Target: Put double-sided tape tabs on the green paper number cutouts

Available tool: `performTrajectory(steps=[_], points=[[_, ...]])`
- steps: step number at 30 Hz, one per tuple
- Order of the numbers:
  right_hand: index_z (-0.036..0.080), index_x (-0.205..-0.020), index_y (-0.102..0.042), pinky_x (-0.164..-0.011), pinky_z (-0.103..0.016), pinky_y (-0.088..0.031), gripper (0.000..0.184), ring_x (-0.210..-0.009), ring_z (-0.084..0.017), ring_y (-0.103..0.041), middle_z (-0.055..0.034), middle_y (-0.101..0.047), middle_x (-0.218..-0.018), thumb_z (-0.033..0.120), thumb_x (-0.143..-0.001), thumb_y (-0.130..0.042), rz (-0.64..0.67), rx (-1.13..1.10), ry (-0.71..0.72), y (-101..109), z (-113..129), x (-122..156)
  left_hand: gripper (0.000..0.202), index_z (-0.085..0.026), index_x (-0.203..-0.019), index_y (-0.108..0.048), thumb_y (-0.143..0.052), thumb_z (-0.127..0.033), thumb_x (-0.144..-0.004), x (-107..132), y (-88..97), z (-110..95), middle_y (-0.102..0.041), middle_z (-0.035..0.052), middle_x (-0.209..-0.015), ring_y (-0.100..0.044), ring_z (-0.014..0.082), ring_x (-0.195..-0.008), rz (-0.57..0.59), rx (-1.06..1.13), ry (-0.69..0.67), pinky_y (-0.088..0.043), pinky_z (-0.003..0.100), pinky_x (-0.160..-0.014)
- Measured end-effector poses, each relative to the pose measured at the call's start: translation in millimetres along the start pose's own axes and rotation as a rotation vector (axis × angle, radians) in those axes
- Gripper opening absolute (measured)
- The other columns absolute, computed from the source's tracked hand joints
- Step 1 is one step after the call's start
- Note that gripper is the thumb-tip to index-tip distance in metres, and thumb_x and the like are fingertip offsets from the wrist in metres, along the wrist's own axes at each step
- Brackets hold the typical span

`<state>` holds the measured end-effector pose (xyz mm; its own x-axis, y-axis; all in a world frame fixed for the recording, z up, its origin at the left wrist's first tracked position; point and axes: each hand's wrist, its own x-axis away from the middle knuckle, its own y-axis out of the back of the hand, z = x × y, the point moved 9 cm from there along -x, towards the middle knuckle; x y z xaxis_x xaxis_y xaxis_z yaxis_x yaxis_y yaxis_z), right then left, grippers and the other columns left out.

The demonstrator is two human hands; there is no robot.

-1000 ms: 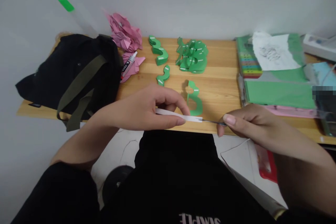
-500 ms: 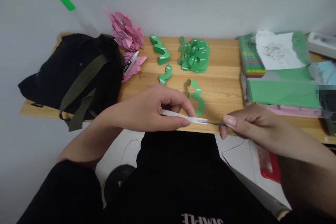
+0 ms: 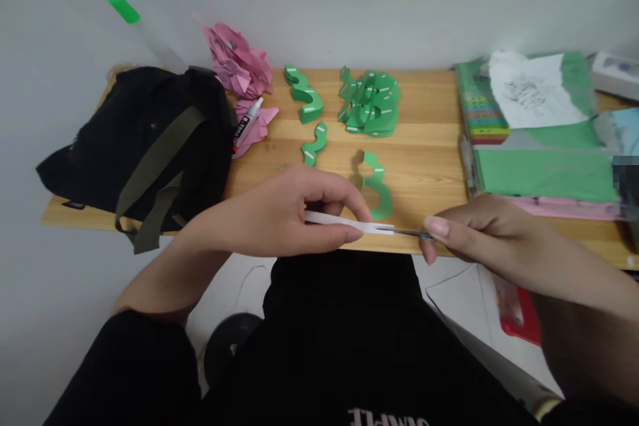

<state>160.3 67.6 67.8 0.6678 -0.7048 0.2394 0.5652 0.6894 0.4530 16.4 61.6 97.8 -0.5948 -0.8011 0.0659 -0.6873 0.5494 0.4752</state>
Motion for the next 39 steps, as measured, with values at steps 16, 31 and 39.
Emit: performTrajectory(steps=[16,31,39], points=[[0.019,-0.048,-0.062,-0.033,-0.024,-0.018,0.06,-0.036,-0.006,-0.023,0.0041,-0.03,-0.039,0.063,-0.085,-0.048,-0.003,0.029,-0.083,2.2,-1.1,-1.0,0.011,-0.017,-0.087,-0.068,-0.06,-0.02,-0.081,-1.0,-1.2,-3.7,-0.064,-0.0038,-0.067,-0.049,0.0056,-0.052,0.017,-0.068,0.003,-0.037,0.017,-0.049],[0.02,-0.047,-0.064,-0.034,-0.025,-0.019,0.056,-0.035,-0.007,-0.026,0.0034,-0.03,-0.038,0.059,-0.086,-0.049,-0.066,0.063,-0.065,8.8,-7.3,1.2,0.014,-0.017,-0.089,-0.07,-0.061,-0.025,-0.082,-1.7,-5.6,13.4,-0.069,-0.0004,-0.071,-0.056,0.0086,-0.058,-0.009,0.012,0.058,-0.042,0.018,-0.051],[0.02,-0.05,-0.066,-0.035,-0.025,-0.021,0.056,-0.034,-0.007,-0.031,0.0027,-0.034,-0.037,0.061,-0.085,-0.05,-0.031,0.059,-0.129,8.9,-20.0,8.8,0.019,-0.015,-0.097,-0.071,-0.061,-0.02,-0.082,-8.7,-23.3,21.1,-0.074,0.0036,-0.084,-0.059,0.0085,-0.062,0.049,0.163,0.031,-0.042,0.016,-0.051]])
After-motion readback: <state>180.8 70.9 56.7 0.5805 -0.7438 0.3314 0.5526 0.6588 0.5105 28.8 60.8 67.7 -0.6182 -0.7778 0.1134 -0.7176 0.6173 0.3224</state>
